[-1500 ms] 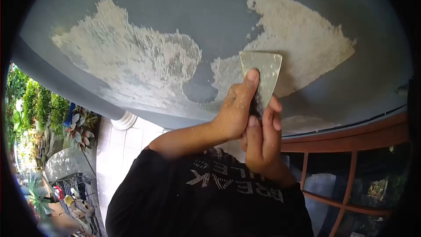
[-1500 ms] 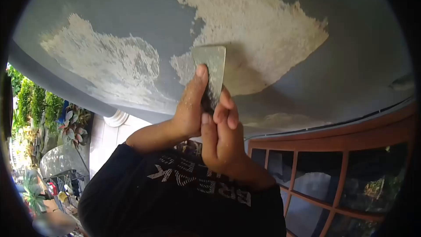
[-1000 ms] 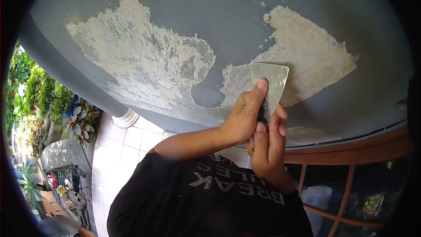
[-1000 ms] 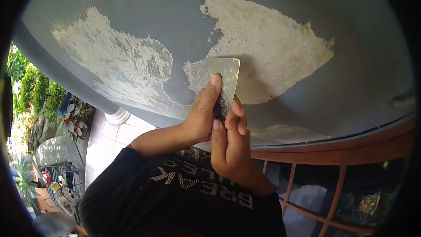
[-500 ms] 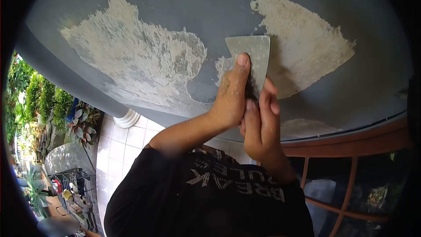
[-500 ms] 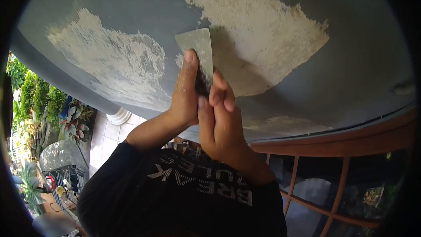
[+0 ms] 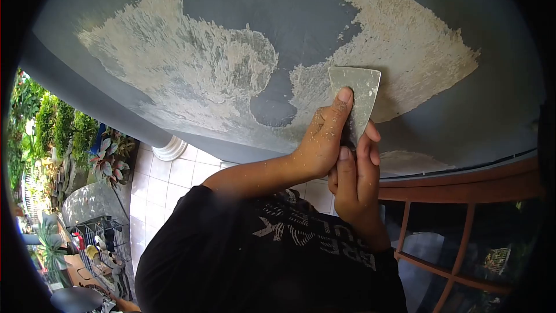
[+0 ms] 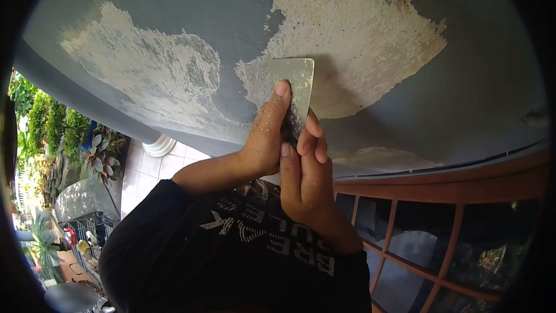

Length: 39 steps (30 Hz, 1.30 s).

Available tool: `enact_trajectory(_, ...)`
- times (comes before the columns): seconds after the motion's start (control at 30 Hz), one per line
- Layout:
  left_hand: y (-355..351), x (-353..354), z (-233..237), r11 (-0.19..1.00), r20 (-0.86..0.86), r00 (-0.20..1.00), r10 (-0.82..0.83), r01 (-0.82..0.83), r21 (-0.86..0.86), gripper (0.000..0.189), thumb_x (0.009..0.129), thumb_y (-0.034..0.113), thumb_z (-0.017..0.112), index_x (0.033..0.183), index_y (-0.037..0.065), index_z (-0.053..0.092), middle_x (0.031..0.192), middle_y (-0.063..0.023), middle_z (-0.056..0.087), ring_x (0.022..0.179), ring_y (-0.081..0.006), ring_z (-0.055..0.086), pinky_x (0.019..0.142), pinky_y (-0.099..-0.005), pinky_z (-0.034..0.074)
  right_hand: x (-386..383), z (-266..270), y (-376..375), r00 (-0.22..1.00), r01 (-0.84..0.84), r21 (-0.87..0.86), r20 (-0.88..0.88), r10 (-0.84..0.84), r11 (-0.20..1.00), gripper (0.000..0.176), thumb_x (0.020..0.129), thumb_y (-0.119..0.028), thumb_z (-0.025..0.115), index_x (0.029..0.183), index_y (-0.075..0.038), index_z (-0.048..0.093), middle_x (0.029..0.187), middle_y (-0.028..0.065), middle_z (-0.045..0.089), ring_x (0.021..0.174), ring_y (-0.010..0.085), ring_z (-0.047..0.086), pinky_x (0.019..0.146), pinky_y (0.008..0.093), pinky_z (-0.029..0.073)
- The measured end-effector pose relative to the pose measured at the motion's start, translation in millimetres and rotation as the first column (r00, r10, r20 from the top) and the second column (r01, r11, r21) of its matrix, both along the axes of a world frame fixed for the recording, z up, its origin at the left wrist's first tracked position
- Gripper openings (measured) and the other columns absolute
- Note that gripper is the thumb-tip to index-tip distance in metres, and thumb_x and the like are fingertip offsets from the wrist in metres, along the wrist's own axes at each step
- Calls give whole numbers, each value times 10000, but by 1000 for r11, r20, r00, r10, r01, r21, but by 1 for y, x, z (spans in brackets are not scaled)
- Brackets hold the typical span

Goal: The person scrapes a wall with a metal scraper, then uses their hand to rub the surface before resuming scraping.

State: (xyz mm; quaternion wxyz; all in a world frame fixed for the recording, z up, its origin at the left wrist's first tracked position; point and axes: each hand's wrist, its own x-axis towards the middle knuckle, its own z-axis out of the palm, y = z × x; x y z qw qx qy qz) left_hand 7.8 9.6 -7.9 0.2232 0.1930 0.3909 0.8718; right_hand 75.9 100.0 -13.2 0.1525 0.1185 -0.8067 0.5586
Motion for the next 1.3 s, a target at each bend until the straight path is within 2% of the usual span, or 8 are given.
enact_trajectory(0.2,-8,-13,5,997,-31,998,50,-48,57,732,982,540,151,770,0,598,570,-92,563,584,-191,618,558,-277,519,-19,0,-5,997,-68,24,-24,69,997,360,969,-83,374,1304,39,323,821,-4,464,559,-5,353,457,156,288)
enact_trajectory(0.23,-9,-10,7,998,-34,999,29,-27,65,734,983,539,151,767,0,599,568,-92,562,584,-191,618,558,-275,519,-15,2,-3,997,-81,43,-14,82,996,365,968,-83,375,1307,39,318,829,-2,465,564,-5,358,459,155,290)
enact_trajectory(0.33,-8,-2,6,1000,-7,1000,-20,20,-8,736,982,541,156,747,0,596,573,-96,567,578,-189,616,560,-268,517,4,3,-5,1000,20,83,-1,-20,996,400,925,-48,427,1257,162,349,1163,275,473,1064,339,528,899,389,414)
enact_trajectory(0.63,-4,-1,4,1000,-5,1000,8,-8,-29,715,988,518,178,756,-10,600,568,-99,558,580,-199,620,554,-277,519,3,4,-1,996,-22,-27,91,24,999,386,913,-32,417,1255,140,362,1068,235,489,974,296,535,818,377,430)
enact_trajectory(0.77,-7,-14,5,999,-56,997,52,-51,7,732,987,524,153,759,-9,600,564,-99,556,581,-198,621,552,-279,517,-14,-5,-6,999,29,78,-25,-27,997,406,935,-47,395,1304,100,311,1046,153,483,846,168,465,687,273,373)
enact_trajectory(0.83,-8,-14,4,998,-48,997,56,-55,35,727,988,520,149,766,-2,602,571,-101,565,574,-191,616,561,-271,515,-13,0,-5,999,-37,73,6,37,997,410,958,-63,366,1342,51,278,940,36,487,628,1,399,488,152,324)
enact_trajectory(1.1,-9,-6,3,995,13,997,-81,80,60,721,992,513,156,755,-2,602,582,-99,566,582,-195,614,562,-271,517,-1,-7,-4,1000,19,140,-14,-17,990,386,962,-70,361,1325,46,294,869,9,457,591,-6,377,466,150,309)
enact_trajectory(1.3,-2,-2,3,999,16,1000,-22,21,28,726,992,514,154,759,-8,602,564,-92,551,587,-201,618,554,-274,516,-2,2,2,1000,-17,49,4,17,999,409,939,-56,388,1310,103,316,984,159,498,855,206,498,729,298,385)
